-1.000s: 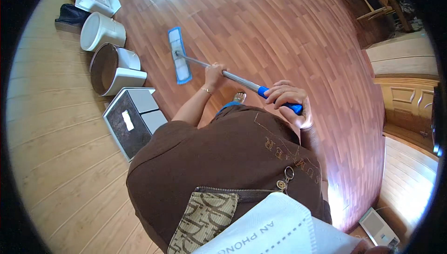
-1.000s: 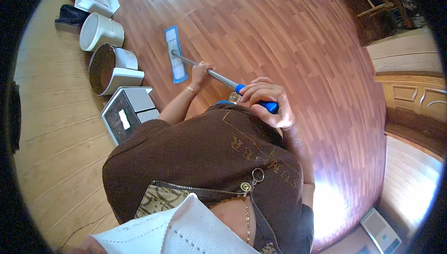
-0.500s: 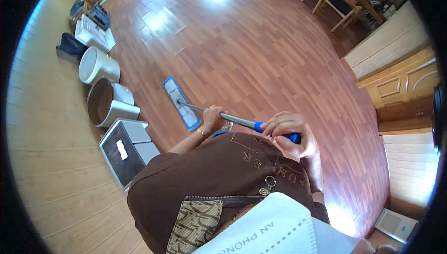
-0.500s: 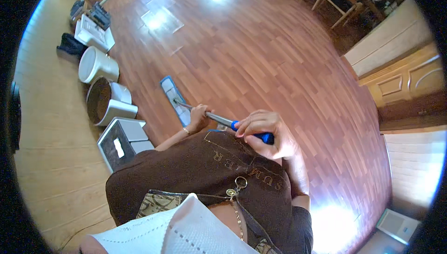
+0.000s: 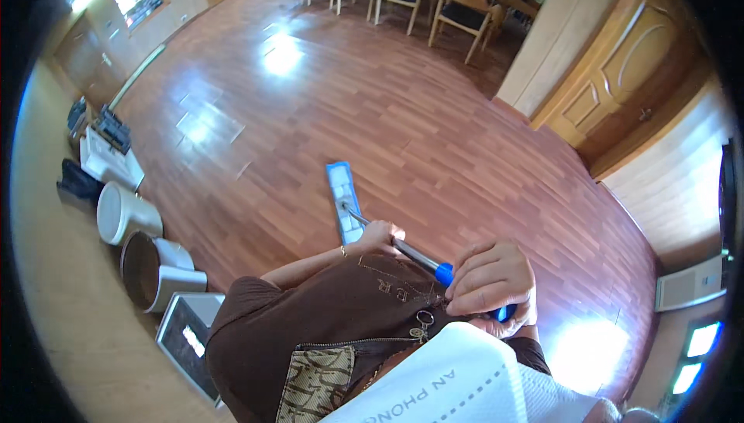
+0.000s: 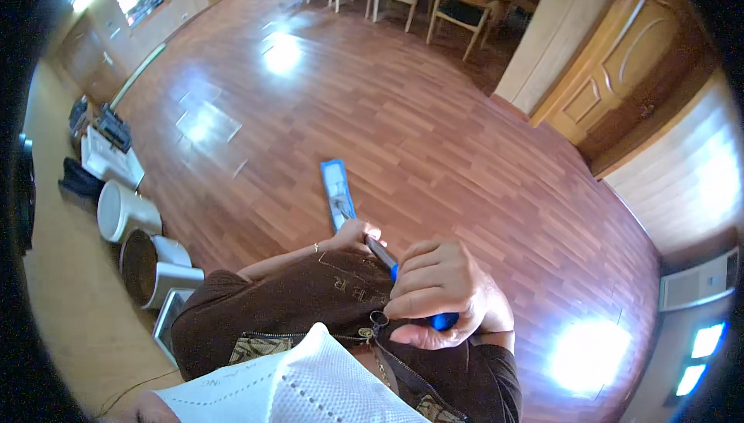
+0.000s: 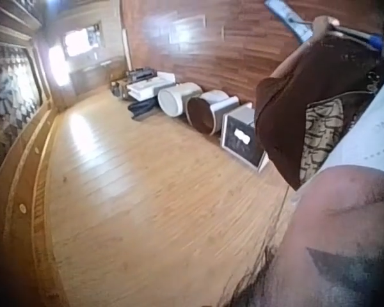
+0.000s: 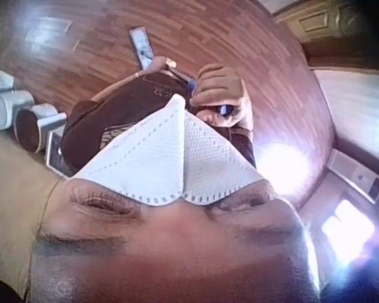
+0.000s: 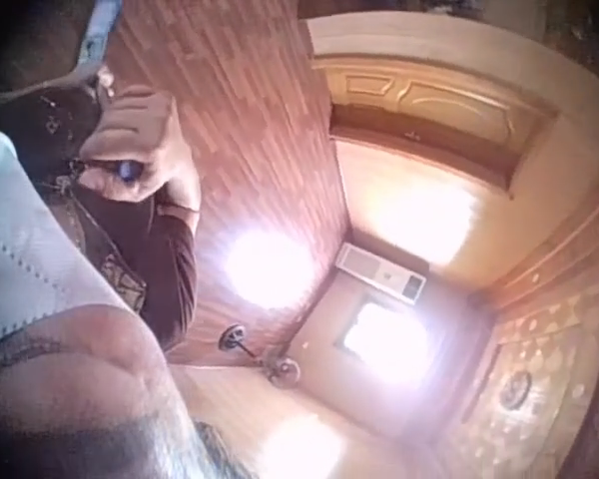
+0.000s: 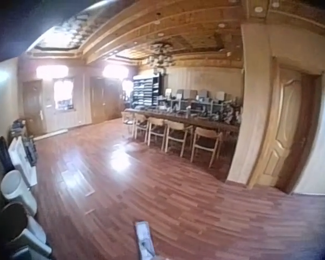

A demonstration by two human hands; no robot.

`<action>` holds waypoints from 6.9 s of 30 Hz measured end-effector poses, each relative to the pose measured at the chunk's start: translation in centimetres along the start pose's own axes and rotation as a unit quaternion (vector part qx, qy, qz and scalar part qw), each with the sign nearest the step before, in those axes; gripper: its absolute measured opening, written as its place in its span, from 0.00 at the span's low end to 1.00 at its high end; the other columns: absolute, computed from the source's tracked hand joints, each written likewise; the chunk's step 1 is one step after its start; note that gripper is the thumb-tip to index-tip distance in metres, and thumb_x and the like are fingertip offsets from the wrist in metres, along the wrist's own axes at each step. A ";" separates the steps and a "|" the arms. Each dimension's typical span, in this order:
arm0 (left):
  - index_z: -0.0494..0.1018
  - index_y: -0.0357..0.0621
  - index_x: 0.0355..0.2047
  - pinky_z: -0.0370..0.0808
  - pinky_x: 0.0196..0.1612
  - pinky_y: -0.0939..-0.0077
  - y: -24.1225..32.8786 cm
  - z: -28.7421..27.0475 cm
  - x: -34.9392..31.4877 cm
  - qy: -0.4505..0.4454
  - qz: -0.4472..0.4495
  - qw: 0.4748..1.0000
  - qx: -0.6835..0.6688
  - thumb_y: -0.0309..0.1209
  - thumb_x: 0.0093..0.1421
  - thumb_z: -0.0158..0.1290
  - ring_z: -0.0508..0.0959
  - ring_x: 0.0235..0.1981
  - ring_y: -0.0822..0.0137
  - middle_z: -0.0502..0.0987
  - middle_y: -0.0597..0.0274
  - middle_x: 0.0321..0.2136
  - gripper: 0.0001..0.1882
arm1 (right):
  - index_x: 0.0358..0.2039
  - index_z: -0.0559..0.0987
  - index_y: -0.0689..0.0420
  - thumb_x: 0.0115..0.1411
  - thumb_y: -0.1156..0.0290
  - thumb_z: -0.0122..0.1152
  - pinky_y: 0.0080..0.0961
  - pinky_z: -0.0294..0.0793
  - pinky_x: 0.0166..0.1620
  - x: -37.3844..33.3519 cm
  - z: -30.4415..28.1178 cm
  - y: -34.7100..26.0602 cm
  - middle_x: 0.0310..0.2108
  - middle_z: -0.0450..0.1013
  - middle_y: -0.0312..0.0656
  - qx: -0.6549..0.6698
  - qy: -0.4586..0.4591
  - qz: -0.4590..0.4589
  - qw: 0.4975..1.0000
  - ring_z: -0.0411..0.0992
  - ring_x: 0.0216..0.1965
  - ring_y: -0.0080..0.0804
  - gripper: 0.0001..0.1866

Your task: Mop the wooden floor using a flat mop.

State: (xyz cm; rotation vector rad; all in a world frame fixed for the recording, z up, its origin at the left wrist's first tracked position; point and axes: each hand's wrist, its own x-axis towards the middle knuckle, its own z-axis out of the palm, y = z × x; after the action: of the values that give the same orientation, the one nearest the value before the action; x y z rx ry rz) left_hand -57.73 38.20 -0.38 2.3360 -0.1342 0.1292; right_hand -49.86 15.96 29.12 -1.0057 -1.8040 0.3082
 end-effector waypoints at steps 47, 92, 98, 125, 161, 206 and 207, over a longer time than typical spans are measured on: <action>0.80 0.63 0.31 0.60 0.55 0.47 30.2 -21.4 -0.8 0.161 0.533 0.775 -0.299 0.60 0.62 0.41 0.61 0.57 0.56 0.69 0.65 0.47 0.24 | 0.30 0.77 0.55 0.48 0.66 0.73 0.31 0.64 0.27 3.4 2.4 0.8 0.21 0.72 0.35 0.082 0.052 -0.079 0.992 0.70 0.21 0.37 0.14; 0.67 0.46 0.32 0.75 0.34 0.67 10.5 -33.0 6.8 -0.099 0.502 0.819 -0.259 0.34 0.55 0.58 0.79 0.21 0.69 0.76 0.65 0.18 0.11 | 0.16 0.69 0.58 0.35 0.67 0.62 0.46 0.65 0.28 -6.4 14.2 31.9 0.19 0.69 0.50 -0.141 0.229 0.384 0.883 0.68 0.26 0.55 0.12; 0.71 0.46 0.34 0.75 0.36 0.67 8.4 -30.0 11.8 -0.261 0.496 0.757 -0.335 0.38 0.53 0.62 0.80 0.24 0.67 0.77 0.65 0.20 0.15 | 0.16 0.71 0.55 0.36 0.67 0.62 0.44 0.67 0.27 -10.3 14.5 29.4 0.18 0.70 0.45 -0.209 0.311 0.512 0.773 0.70 0.25 0.50 0.09; 0.77 0.36 0.20 0.74 0.36 0.64 23.2 -2.9 15.9 -0.723 0.345 0.387 -0.457 0.32 0.44 0.61 0.76 0.18 0.62 0.75 0.59 0.15 0.10 | 0.16 0.74 0.57 0.52 0.59 0.61 0.44 0.71 0.29 -22.4 33.7 7.6 0.20 0.72 0.51 -0.403 0.647 0.628 0.158 0.73 0.26 0.53 0.16; 0.75 0.39 0.40 0.73 0.32 0.73 33.5 -3.0 7.4 -0.507 0.574 0.483 -0.425 0.38 0.48 0.65 0.71 0.15 0.71 0.69 0.70 0.13 0.22 | 0.22 0.78 0.56 0.40 0.78 0.68 0.32 0.71 0.30 -37.7 19.0 8.4 0.21 0.74 0.42 -0.347 0.519 0.449 0.640 0.74 0.26 0.41 0.07; 0.75 0.41 0.28 0.71 0.46 0.68 41.3 22.0 22.4 -0.674 0.461 0.419 -0.397 0.32 0.53 0.63 0.78 0.38 0.62 0.79 0.59 0.32 0.09 | 0.17 0.73 0.62 0.52 0.63 0.65 0.37 0.66 0.26 -48.8 24.1 -7.2 0.19 0.70 0.53 -0.453 0.648 0.605 0.094 0.70 0.21 0.47 0.17; 0.75 0.41 0.28 0.71 0.46 0.68 41.7 22.2 22.7 -0.673 0.462 0.421 -0.396 0.32 0.53 0.63 0.78 0.38 0.62 0.79 0.59 0.32 0.09 | 0.17 0.74 0.61 0.52 0.62 0.65 0.38 0.68 0.27 -48.6 24.5 -7.2 0.19 0.71 0.53 -0.441 0.652 0.612 0.083 0.71 0.23 0.49 0.17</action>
State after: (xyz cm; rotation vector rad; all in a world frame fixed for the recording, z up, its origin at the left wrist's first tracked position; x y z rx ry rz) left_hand -39.78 -7.93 16.85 0.5936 -1.7851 -1.0740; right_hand -67.26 -19.38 -9.17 -2.1491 1.2521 -0.7618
